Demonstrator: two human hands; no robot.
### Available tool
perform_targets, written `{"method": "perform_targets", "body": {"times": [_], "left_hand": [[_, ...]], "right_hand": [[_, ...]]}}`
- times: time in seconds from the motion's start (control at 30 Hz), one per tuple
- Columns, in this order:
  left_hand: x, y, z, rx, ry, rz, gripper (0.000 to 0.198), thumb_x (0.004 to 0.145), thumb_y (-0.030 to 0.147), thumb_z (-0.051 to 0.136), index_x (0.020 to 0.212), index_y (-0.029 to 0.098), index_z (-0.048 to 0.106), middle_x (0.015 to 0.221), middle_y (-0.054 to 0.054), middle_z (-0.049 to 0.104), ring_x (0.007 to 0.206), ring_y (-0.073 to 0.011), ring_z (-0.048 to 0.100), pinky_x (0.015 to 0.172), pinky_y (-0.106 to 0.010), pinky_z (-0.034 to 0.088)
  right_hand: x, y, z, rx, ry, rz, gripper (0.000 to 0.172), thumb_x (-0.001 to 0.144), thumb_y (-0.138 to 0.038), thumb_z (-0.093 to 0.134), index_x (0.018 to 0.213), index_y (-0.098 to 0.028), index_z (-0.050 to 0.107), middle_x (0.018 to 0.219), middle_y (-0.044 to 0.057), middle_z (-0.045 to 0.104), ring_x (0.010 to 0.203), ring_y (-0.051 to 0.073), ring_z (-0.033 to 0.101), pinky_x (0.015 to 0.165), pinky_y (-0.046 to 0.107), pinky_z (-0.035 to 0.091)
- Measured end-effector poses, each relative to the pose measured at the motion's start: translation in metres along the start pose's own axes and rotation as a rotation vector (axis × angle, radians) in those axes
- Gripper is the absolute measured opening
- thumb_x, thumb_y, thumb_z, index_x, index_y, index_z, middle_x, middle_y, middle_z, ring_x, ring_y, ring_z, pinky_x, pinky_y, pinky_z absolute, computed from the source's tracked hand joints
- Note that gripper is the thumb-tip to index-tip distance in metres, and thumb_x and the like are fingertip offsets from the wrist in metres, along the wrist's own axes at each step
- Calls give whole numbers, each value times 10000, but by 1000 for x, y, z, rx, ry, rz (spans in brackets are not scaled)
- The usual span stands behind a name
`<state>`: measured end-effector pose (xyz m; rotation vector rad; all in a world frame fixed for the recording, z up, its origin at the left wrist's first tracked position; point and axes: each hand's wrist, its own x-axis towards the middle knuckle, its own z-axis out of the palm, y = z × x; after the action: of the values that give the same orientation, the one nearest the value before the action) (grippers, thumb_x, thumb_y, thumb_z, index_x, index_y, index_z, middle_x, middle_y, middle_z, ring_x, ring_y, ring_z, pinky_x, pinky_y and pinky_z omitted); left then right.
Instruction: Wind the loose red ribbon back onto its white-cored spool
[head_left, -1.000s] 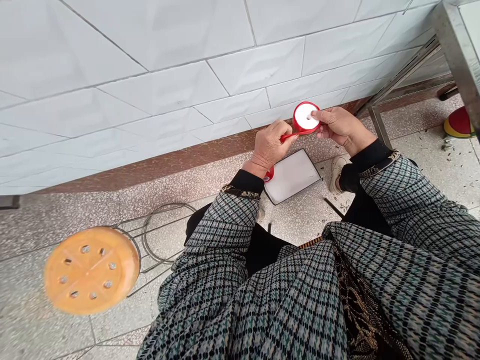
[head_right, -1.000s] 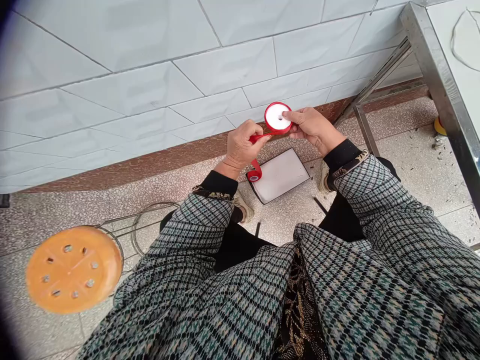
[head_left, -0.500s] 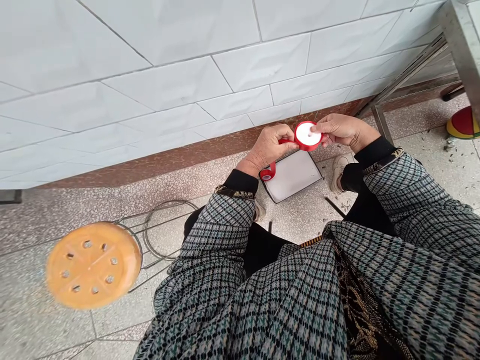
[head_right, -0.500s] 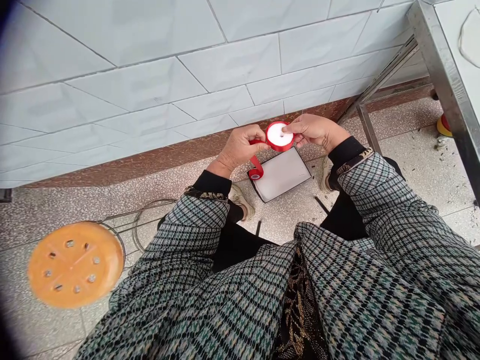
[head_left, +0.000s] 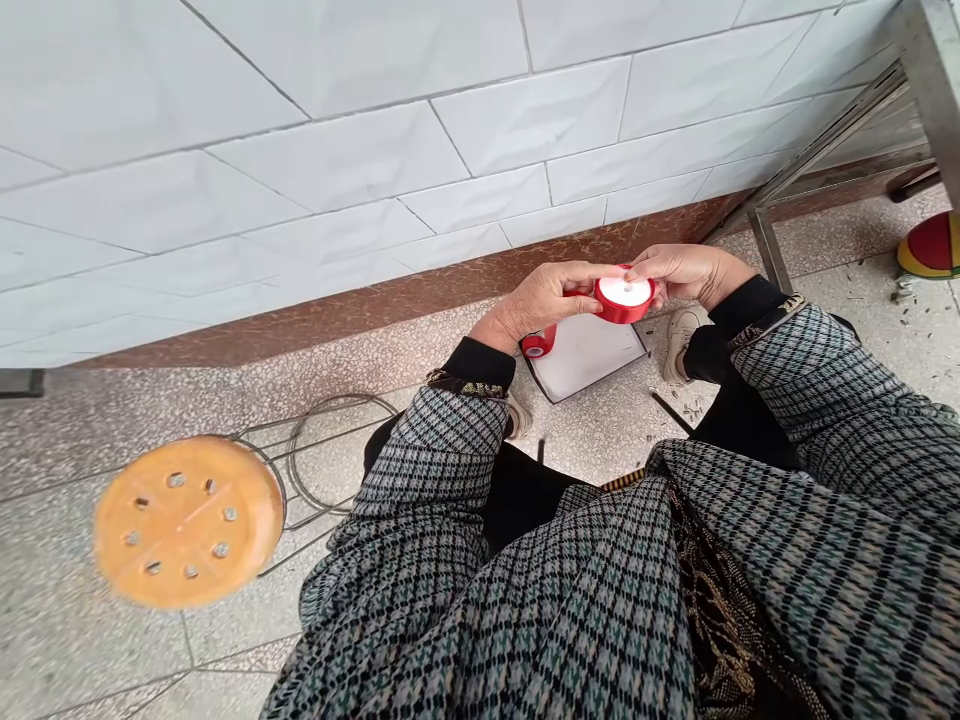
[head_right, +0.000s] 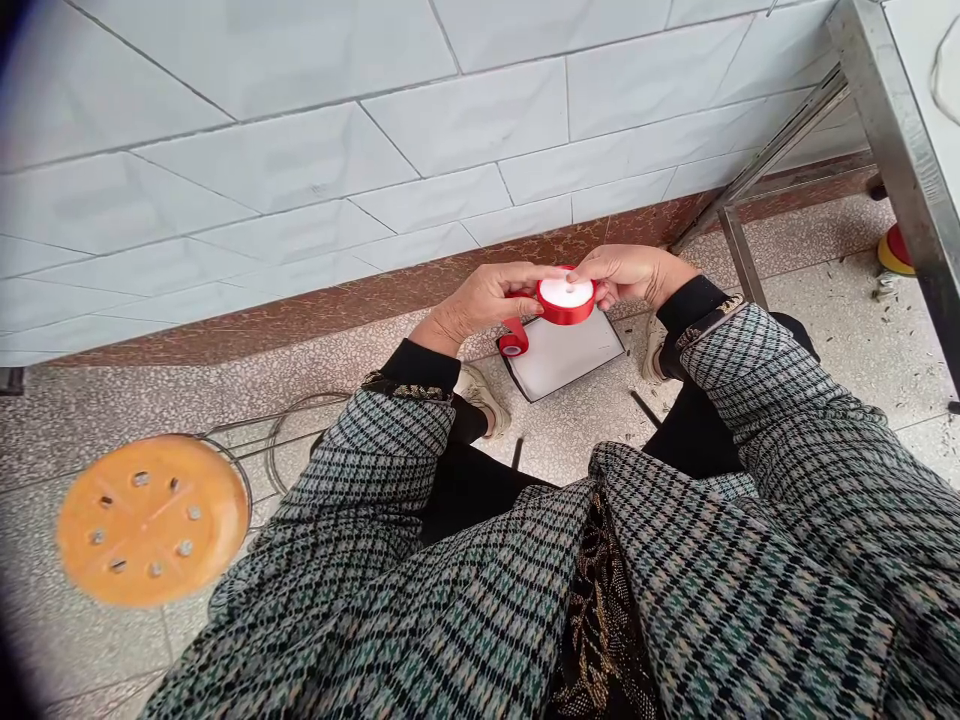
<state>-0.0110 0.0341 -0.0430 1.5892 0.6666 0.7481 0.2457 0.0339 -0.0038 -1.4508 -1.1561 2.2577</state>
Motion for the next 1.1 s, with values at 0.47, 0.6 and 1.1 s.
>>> {"method": "perform_targets", "body": {"times": [0.47, 0.6, 1.1], "left_hand": [[-1, 7, 5, -233, -226, -14, 624, 716, 693, 980, 1104, 219, 864, 1025, -66, 839, 937, -173, 747, 846, -303, 599], [-3, 12, -1, -196, -211, -49, 515, 761, 619, 974, 1050, 205, 872, 878, -41, 797, 840, -159, 725, 771, -284, 577], [-5, 25, -22, -27, -231, -64, 369, 854, 499, 880, 746, 192, 708, 641, 26, 602, 592, -96, 523, 579, -257, 414]], "right_hand": [[12, 43, 5, 279, -378, -48, 464, 818, -494, 954, 946, -141, 682, 643, -6, 705, 467, 96, 582, 404, 167, 478], [15, 49, 6, 285, -500, -57, 453, 865, -511, 925, 903, -155, 648, 603, -10, 683, 435, 88, 532, 385, 166, 452], [17, 50, 12, 308, -569, -44, 511, 888, -523, 911, 777, -214, 520, 472, -105, 436, 392, 53, 324, 381, 165, 415]]}}
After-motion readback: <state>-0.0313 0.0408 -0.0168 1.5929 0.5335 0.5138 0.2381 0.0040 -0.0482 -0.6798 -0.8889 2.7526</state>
